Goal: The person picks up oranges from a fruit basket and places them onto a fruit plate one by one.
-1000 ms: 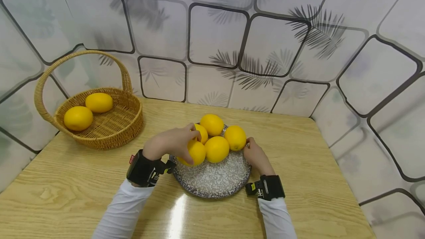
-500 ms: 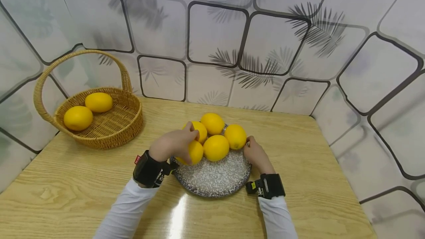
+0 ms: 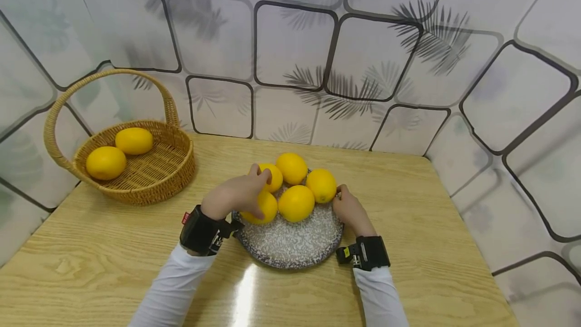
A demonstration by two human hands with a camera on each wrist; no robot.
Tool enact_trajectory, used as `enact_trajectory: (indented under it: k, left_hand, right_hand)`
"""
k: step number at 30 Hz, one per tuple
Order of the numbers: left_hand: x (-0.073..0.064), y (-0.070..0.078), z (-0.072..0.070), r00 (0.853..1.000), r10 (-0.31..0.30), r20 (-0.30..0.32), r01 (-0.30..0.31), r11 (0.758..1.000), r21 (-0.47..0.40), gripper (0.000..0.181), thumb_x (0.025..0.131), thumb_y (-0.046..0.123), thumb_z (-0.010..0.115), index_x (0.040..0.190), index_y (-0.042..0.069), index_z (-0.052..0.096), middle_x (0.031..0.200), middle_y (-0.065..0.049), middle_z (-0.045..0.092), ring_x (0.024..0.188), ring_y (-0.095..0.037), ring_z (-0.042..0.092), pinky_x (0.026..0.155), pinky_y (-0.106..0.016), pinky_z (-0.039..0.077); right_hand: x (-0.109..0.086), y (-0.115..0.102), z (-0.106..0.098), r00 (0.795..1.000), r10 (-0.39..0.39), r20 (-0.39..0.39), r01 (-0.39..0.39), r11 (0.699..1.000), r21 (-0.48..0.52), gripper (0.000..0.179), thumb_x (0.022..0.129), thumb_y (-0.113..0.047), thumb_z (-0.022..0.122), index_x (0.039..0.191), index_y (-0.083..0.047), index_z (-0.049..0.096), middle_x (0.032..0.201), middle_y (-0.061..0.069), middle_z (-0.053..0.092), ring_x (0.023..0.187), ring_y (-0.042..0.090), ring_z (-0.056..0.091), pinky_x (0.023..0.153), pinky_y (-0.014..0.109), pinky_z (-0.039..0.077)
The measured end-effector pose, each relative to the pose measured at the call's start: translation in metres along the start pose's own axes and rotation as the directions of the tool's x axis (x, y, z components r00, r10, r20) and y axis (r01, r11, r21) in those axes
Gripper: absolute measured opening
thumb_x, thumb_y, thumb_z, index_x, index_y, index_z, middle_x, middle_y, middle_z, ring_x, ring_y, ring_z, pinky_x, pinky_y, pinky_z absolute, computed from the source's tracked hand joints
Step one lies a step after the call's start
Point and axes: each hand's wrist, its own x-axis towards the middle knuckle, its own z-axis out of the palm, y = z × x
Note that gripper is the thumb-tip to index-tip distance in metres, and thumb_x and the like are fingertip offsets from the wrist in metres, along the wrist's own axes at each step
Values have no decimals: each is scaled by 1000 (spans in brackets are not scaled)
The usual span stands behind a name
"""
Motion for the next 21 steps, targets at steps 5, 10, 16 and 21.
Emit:
enact_trajectory:
  k: [5,10,16,21]
  left_hand:
    - [-1,-3,-2,1000,4,4,-4,999,-52,99,74,26,82,152,8,25,154,-25,23,89,-24,60,79,-36,55]
    - [-1,-6,-3,1000,9,-1,-9,995,-95,96,74,22,82,151,8,26,155,-25,19,91,-23,59,79,-35,55]
    - [-1,-9,-4,999,33,-15,-35,991,-126,78,72,19,84,136,7,39,138,-21,29,87,-24,58,73,-33,52]
    - [0,-15,-4,998,53,-32,-56,990,-127,73,72,21,84,129,6,41,134,-22,31,89,-25,56,76,-35,53]
  right_hand:
    - [0,0,0,1000,-4,1,4,1000,1,41,99,-16,30,135,3,36,133,34,50,103,36,50,80,45,45]
    - [-1,0,0,1000,2,0,-2,1000,5,41,99,-16,31,135,3,36,132,33,51,103,36,50,80,45,45]
    - [-2,-1,1,1000,8,-4,-8,1000,9,41,99,-16,31,135,3,37,131,32,51,102,35,49,80,44,44]
    - [-2,-2,1,1000,-1,-4,1,1000,11,41,100,-17,30,136,3,36,131,32,51,104,36,50,81,46,45]
